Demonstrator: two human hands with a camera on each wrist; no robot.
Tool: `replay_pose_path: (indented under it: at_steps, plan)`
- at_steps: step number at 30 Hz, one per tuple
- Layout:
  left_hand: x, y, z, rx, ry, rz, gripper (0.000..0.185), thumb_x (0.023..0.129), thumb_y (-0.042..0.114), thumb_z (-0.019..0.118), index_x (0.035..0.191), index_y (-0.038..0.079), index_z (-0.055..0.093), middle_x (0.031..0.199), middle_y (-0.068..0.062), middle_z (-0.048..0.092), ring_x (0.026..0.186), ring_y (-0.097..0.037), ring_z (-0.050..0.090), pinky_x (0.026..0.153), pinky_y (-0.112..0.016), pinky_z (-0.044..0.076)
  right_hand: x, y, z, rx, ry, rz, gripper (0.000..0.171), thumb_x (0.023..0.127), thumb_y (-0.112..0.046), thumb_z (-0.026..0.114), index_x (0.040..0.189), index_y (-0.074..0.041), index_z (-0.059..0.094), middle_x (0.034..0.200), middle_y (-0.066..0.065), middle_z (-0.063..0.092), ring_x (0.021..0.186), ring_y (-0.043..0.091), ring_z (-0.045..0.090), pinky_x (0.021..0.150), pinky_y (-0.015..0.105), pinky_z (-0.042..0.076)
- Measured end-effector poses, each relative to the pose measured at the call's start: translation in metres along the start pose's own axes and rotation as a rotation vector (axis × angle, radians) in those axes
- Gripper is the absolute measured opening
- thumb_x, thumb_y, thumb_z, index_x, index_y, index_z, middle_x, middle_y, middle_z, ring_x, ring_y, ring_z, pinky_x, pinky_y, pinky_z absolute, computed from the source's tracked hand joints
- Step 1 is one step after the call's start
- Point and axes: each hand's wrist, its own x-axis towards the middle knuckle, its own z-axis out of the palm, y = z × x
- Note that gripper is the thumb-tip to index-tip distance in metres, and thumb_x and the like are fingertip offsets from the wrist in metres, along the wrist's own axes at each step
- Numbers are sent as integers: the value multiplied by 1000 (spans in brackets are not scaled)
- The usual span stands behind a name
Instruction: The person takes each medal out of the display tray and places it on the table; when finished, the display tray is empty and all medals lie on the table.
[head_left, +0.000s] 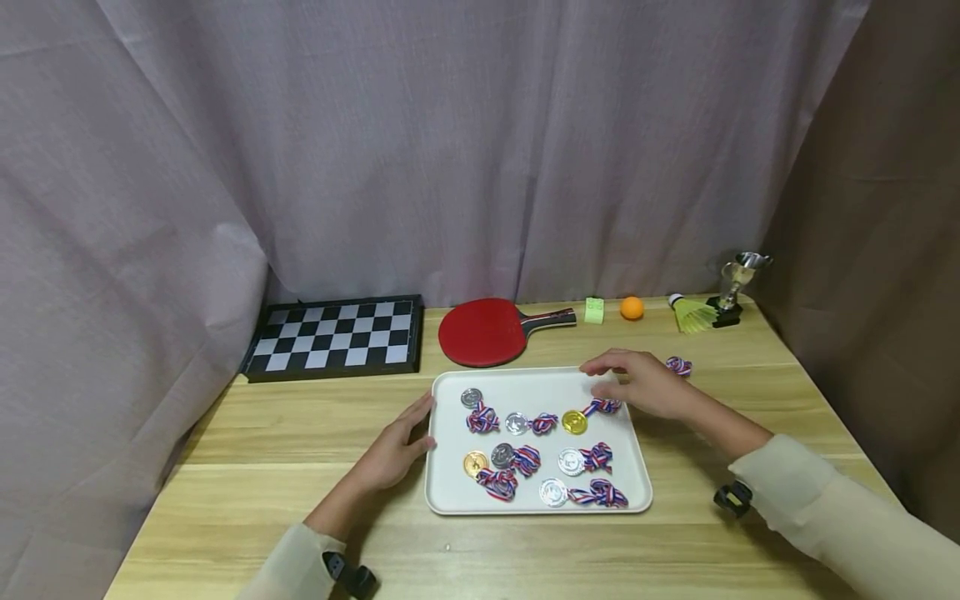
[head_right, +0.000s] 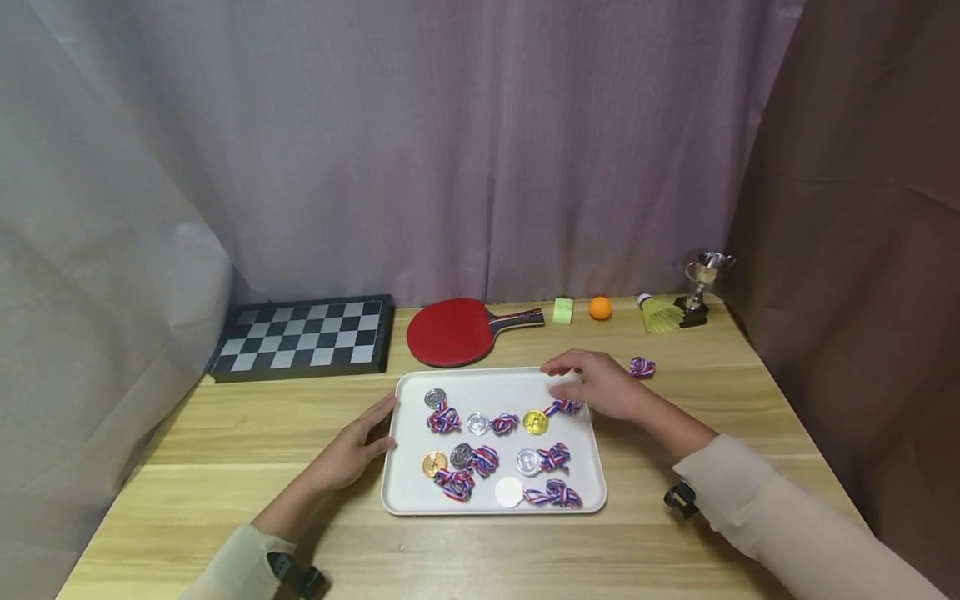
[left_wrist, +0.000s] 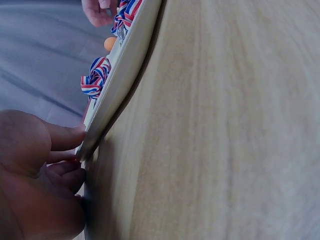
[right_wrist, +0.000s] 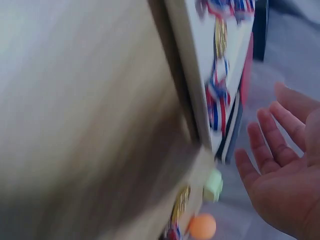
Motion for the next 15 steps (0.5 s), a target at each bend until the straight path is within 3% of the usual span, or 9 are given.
replay_pose_path:
  at_steps: [4, 8, 15]
  plan:
    - [1, -1, 0, 7, 0, 0, 64, 101, -1, 59, 158, -7, 30, 169, -18, 24, 157, -34, 19, 128, -48, 17, 3, -4, 19, 14, -101, -26, 37, 93, -15, 77, 128, -6, 71, 121, 9, 72, 110, 28, 65, 96, 47, 56]
    - [1, -1, 0, 9, -1, 3, 64, 101, 0, 59, 158, -6, 30, 169, -18, 25, 157, -35, 20, 128, -49, 17, 5, -1, 30, -5, -160, -42, 38, 90, -17, 80, 126, -8, 73, 118, 4, 72, 104, 21, 63, 91, 36, 56]
    - [1, -3, 0, 7, -2, 1, 64, 101, 0, 60, 158, -6, 30, 169, -17, 25, 157, -35, 19, 127, -51, 16, 6, 8, 37, -68, -184, -84, 36, 86, -18, 84, 121, -12, 75, 114, -2, 71, 109, 20, 63, 99, 41, 52]
